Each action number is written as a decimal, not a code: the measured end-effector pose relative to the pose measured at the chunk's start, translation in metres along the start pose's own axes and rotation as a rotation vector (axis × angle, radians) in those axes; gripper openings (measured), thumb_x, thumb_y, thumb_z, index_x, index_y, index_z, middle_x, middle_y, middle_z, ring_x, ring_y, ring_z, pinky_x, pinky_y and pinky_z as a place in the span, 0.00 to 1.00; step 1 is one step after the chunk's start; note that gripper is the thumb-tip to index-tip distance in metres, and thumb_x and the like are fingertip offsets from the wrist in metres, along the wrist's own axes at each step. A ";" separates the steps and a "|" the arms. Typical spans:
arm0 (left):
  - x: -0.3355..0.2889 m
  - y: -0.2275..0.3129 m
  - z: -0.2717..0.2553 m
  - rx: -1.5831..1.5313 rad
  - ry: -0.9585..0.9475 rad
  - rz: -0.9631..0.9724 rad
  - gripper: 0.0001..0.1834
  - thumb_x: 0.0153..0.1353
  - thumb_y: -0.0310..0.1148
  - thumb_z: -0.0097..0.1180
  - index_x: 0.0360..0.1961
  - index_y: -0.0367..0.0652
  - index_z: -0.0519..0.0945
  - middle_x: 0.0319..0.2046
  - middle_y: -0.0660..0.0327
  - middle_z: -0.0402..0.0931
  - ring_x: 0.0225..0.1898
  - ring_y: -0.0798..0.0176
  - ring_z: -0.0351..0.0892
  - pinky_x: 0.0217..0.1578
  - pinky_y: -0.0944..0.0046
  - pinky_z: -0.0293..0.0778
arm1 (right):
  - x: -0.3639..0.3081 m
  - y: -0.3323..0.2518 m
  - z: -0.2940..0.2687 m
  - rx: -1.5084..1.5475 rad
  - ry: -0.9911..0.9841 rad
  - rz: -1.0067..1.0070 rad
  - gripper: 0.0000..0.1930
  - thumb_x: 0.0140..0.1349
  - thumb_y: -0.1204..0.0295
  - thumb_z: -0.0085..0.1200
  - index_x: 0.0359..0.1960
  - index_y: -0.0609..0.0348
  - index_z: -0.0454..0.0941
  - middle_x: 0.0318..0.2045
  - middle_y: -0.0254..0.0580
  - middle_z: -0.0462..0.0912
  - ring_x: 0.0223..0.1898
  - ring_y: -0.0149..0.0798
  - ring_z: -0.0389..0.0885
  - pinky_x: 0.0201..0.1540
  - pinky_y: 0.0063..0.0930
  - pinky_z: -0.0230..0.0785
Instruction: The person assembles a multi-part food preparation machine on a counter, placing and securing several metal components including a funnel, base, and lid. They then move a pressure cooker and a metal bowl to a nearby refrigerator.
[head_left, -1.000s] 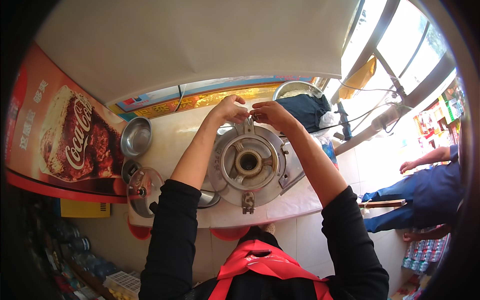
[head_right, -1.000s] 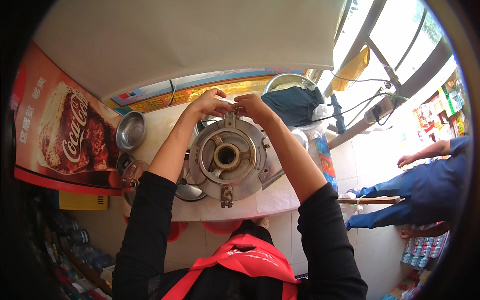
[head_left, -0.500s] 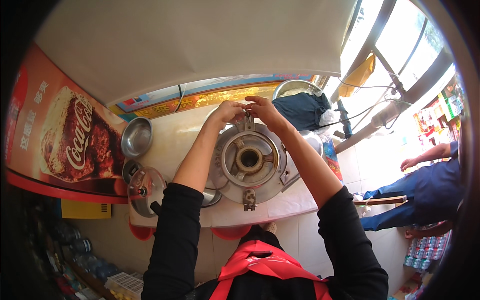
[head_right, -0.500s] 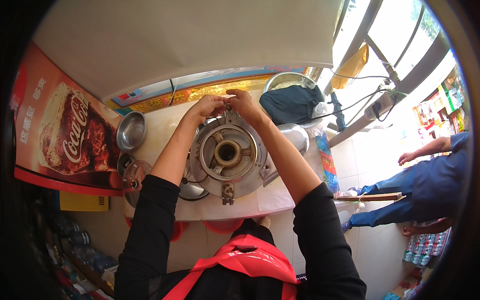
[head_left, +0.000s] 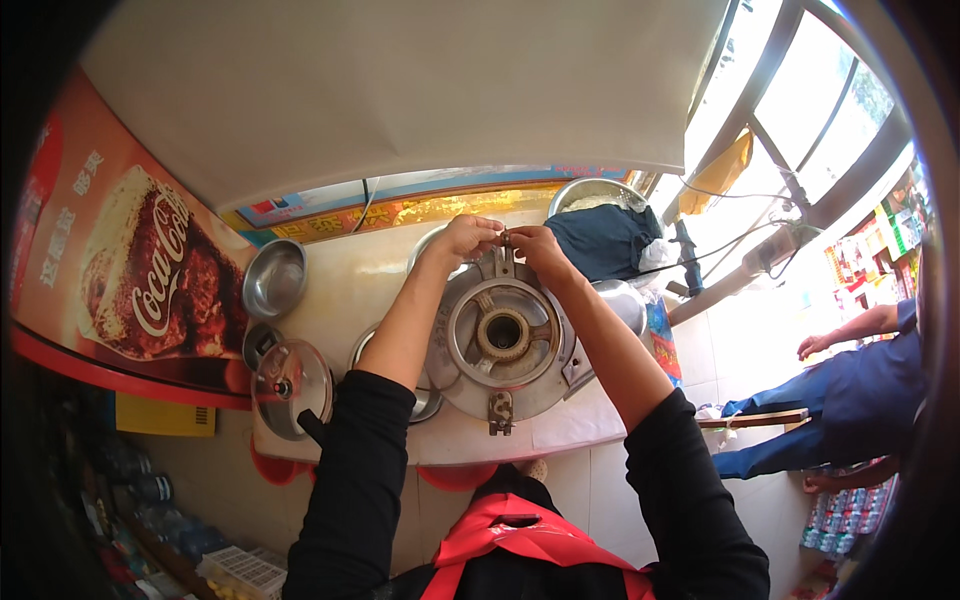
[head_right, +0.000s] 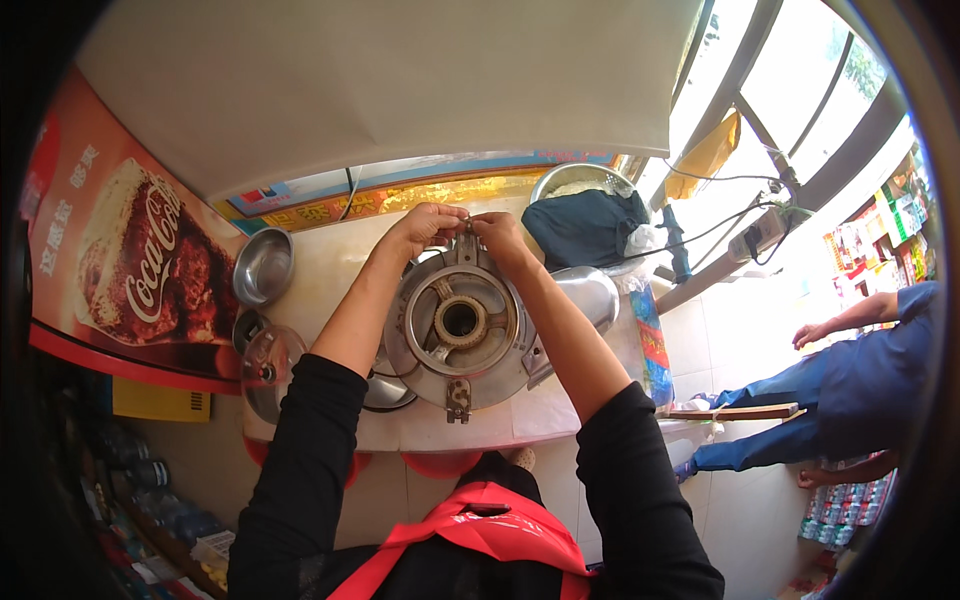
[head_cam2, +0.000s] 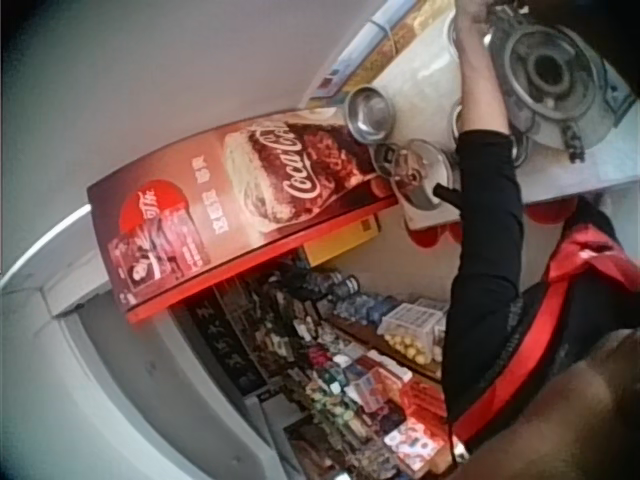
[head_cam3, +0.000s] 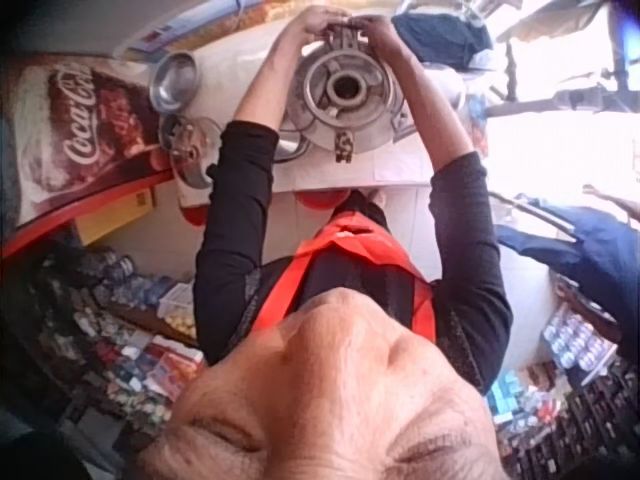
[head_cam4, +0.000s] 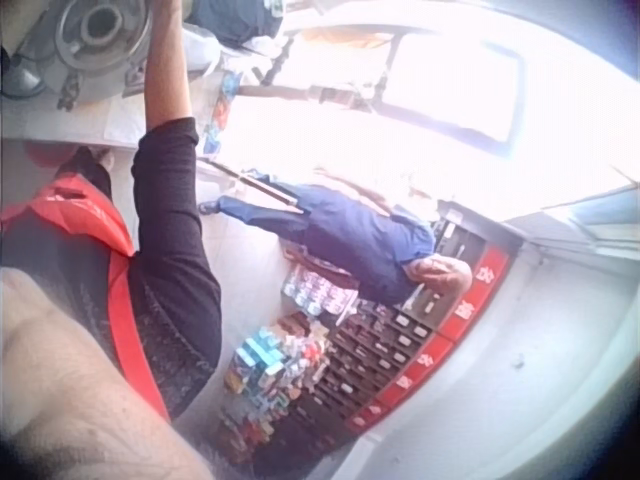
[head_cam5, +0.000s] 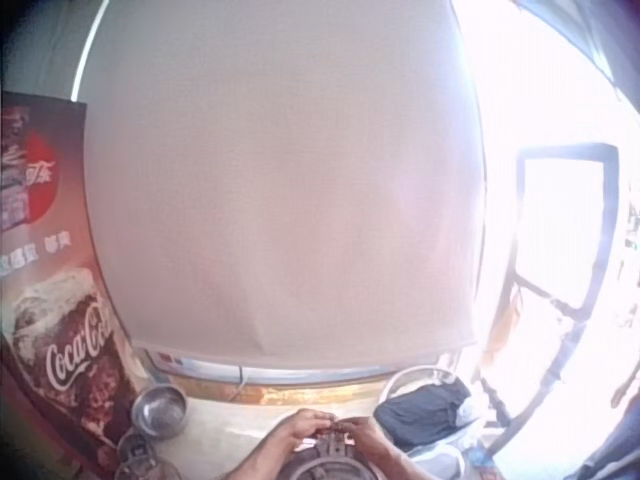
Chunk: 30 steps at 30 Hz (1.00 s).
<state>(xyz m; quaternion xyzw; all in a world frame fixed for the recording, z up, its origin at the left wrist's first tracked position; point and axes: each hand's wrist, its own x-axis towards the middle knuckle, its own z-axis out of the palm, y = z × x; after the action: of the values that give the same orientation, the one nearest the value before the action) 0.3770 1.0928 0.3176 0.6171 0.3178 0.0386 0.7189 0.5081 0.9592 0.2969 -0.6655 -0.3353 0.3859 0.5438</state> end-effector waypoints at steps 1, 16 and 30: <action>0.003 -0.002 -0.001 -0.032 -0.023 0.002 0.13 0.61 0.29 0.57 0.47 0.45 0.82 0.33 0.67 0.83 0.27 0.77 0.75 0.30 0.73 0.74 | 0.001 -0.001 -0.002 0.126 -0.030 0.019 0.13 0.62 0.70 0.53 0.43 0.66 0.83 0.29 0.39 0.83 0.28 0.29 0.76 0.30 0.25 0.67; 0.003 -0.016 -0.003 0.309 -0.048 0.168 0.15 0.49 0.26 0.62 0.40 0.39 0.87 0.32 0.65 0.84 0.33 0.72 0.78 0.39 0.69 0.72 | -0.022 -0.001 -0.011 0.125 -0.064 -0.168 0.13 0.66 0.70 0.50 0.46 0.63 0.82 0.33 0.30 0.82 0.33 0.24 0.74 0.38 0.19 0.68; 0.013 -0.032 -0.008 0.210 -0.106 0.199 0.17 0.51 0.19 0.58 0.43 0.42 0.85 0.36 0.69 0.83 0.36 0.75 0.77 0.43 0.72 0.71 | -0.017 -0.021 -0.002 -0.441 0.017 -0.608 0.09 0.59 0.71 0.55 0.40 0.61 0.80 0.33 0.48 0.79 0.36 0.44 0.78 0.41 0.33 0.70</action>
<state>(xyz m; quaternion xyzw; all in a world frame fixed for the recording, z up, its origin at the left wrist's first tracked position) 0.3724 1.0975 0.2832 0.7183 0.2191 0.0435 0.6589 0.5014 0.9471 0.3208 -0.6397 -0.5883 0.1198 0.4800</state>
